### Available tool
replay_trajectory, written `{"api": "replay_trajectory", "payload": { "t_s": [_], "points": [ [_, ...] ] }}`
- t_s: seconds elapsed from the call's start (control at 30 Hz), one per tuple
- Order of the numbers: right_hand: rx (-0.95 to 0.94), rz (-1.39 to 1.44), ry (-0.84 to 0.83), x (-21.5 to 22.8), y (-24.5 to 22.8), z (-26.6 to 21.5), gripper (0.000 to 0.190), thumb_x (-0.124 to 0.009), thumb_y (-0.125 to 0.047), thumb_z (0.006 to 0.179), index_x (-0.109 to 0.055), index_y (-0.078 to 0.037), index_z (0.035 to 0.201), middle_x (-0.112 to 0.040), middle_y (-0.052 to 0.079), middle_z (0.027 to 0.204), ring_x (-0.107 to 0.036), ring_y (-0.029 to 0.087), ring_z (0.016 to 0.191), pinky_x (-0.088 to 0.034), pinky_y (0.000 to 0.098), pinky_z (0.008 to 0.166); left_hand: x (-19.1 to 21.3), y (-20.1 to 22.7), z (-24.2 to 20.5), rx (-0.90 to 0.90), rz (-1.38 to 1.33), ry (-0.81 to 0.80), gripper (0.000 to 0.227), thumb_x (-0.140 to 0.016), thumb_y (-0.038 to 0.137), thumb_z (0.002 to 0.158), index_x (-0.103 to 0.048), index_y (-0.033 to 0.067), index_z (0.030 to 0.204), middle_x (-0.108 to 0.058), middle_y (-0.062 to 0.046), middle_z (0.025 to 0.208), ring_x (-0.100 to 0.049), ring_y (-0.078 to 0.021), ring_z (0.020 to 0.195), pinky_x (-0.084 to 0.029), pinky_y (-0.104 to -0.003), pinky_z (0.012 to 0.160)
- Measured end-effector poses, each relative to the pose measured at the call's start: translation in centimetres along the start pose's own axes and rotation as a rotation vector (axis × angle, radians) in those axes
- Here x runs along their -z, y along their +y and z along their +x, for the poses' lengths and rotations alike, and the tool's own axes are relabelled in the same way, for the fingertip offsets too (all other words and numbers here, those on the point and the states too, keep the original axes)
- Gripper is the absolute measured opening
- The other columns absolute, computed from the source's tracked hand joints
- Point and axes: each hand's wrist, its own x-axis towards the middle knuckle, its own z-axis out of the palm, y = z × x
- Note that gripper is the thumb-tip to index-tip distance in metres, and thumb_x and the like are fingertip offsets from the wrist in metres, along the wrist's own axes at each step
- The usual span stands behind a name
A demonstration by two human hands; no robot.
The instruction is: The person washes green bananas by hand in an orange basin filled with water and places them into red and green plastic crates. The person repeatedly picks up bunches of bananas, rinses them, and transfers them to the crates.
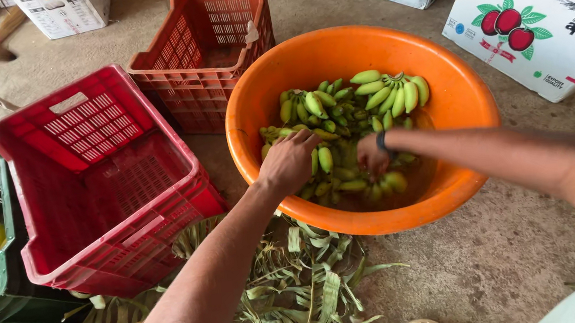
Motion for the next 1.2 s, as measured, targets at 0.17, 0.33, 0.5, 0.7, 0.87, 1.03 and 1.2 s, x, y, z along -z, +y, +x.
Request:
{"api": "replay_trajectory", "payload": {
  "t_s": [0.17,0.33,0.5,0.7,0.87,1.03,1.2],
  "points": [
    [0.103,0.284,-0.168,8.2,1.2,-5.3,0.050,-0.080,-0.035,0.081,-0.070,-0.013,0.125,-0.079,0.001,0.112,-0.072,0.013,0.098,-0.059,0.0331,0.082,-0.2,0.4,0.2,0.124,-0.113,-0.082,0.035,-0.056,0.025,0.100,-0.060,0.0057,0.130,-0.065,-0.017,0.121,-0.065,-0.0373,0.112,-0.051,-0.048,0.097],
    [0.262,0.071,-0.057,15.4,-1.6,-8.4,0.045,-0.079,-0.035,0.084,-0.077,-0.007,0.120,-0.082,0.003,0.106,-0.074,0.013,0.094,-0.057,0.0292,0.084,-0.6,0.5,2.6,0.156,-0.319,0.069,0.080,-0.075,0.060,0.084,-0.057,-0.0011,0.133,-0.065,-0.026,0.130,-0.065,-0.0396,0.119,-0.052,-0.046,0.100],
    [0.319,0.122,0.018,21.2,-6.6,-10.9,0.038,-0.077,-0.029,0.087,-0.080,-0.006,0.118,-0.082,0.006,0.099,-0.067,0.013,0.083,-0.055,0.0332,0.077,1.2,0.2,4.8,0.196,-0.435,0.056,0.093,-0.087,0.064,0.066,-0.060,-0.0010,0.128,-0.072,-0.024,0.116,-0.071,-0.0369,0.113,-0.056,-0.044,0.097],
    [0.432,0.119,0.340,25.0,-10.6,-12.1,0.035,-0.073,-0.029,0.090,-0.077,-0.008,0.118,-0.081,0.002,0.100,-0.071,0.010,0.083,-0.055,0.0284,0.078,5.2,-1.9,5.5,0.396,-0.172,0.155,0.087,-0.096,0.052,0.052,-0.059,0.0084,0.118,-0.073,-0.017,0.106,-0.071,-0.0358,0.103,-0.055,-0.047,0.088],
    [0.668,0.681,0.777,22.0,-8.7,-6.8,0.025,-0.064,-0.025,0.099,-0.071,-0.007,0.114,-0.078,0.002,0.106,-0.074,0.008,0.096,-0.059,0.0281,0.084,6.5,-4.8,4.1,0.594,0.051,0.251,0.065,-0.094,0.041,0.064,-0.063,0.0142,0.116,-0.073,-0.011,0.104,-0.067,-0.0324,0.106,-0.048,-0.057,0.089],
    [-0.308,0.163,0.712,13.0,-6.0,2.2,0.046,-0.064,-0.049,0.098,-0.073,-0.003,0.100,-0.078,0.020,0.089,-0.076,0.032,0.082,-0.060,0.0452,0.076,7.3,-6.9,1.4,0.679,-0.084,0.320,0.066,-0.096,0.040,0.060,-0.067,0.0161,0.113,-0.071,-0.011,0.108,-0.066,-0.0322,0.107,-0.051,-0.052,0.092],
    [-0.255,0.287,0.650,7.7,-7.6,6.9,0.039,-0.060,-0.035,0.093,-0.079,-0.001,0.090,-0.075,0.024,0.096,-0.072,0.041,0.093,-0.057,0.0508,0.083,6.9,-6.4,2.2,0.735,-0.161,0.299,0.061,-0.096,0.035,0.060,-0.072,0.0194,0.113,-0.075,-0.005,0.108,-0.068,-0.0257,0.108,-0.048,-0.050,0.095]
  ]
}}
